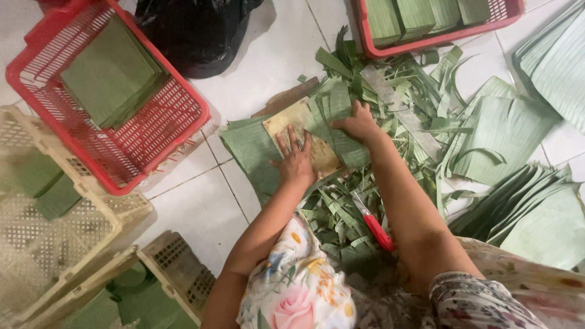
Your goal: The person sits on the floor trimming banana leaves. They place a leaf on a wooden board, align a rectangular template over it, and cut around the template with a knife to square off the edges, then stack the trimmed leaves and place them into a red plastic basket.
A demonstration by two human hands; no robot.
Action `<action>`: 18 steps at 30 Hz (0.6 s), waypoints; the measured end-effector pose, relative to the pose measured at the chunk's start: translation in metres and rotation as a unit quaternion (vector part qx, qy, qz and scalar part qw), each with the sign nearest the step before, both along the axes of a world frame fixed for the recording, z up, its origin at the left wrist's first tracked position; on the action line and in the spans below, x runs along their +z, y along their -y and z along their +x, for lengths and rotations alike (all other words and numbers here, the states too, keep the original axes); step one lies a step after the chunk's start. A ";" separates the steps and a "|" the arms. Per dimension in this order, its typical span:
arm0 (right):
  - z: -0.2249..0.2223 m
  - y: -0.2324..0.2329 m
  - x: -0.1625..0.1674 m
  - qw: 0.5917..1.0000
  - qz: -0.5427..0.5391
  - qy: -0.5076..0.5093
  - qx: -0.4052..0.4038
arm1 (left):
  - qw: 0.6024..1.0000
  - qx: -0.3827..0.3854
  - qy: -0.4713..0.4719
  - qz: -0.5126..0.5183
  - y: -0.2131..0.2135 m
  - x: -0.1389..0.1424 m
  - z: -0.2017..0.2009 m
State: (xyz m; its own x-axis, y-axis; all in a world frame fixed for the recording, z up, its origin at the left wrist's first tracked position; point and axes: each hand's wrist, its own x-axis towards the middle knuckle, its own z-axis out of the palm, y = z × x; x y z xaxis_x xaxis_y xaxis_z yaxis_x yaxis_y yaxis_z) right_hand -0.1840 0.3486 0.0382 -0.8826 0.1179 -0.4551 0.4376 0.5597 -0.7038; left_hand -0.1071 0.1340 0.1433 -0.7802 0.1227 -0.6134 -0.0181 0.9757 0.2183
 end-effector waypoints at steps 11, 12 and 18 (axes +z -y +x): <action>0.003 0.017 0.050 1.000 0.009 0.017 -0.008 | 1.000 -0.005 -0.024 0.012 0.002 -0.009 0.002; 0.009 0.020 0.048 1.000 0.017 -0.009 0.000 | 1.000 -0.004 -0.027 0.014 0.002 -0.010 0.001; 0.009 0.021 0.032 0.997 0.004 -0.078 0.001 | 0.998 -0.002 -0.058 0.026 0.005 -0.012 0.005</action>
State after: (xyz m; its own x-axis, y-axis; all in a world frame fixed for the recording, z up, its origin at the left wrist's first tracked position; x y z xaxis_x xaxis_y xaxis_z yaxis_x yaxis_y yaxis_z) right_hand -0.1745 0.3277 0.0701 -0.9428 0.1192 -0.3114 0.3222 0.5656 -0.7591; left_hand -0.1021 0.1288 0.1316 -0.8454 0.1554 -0.5110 0.0150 0.9633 0.2681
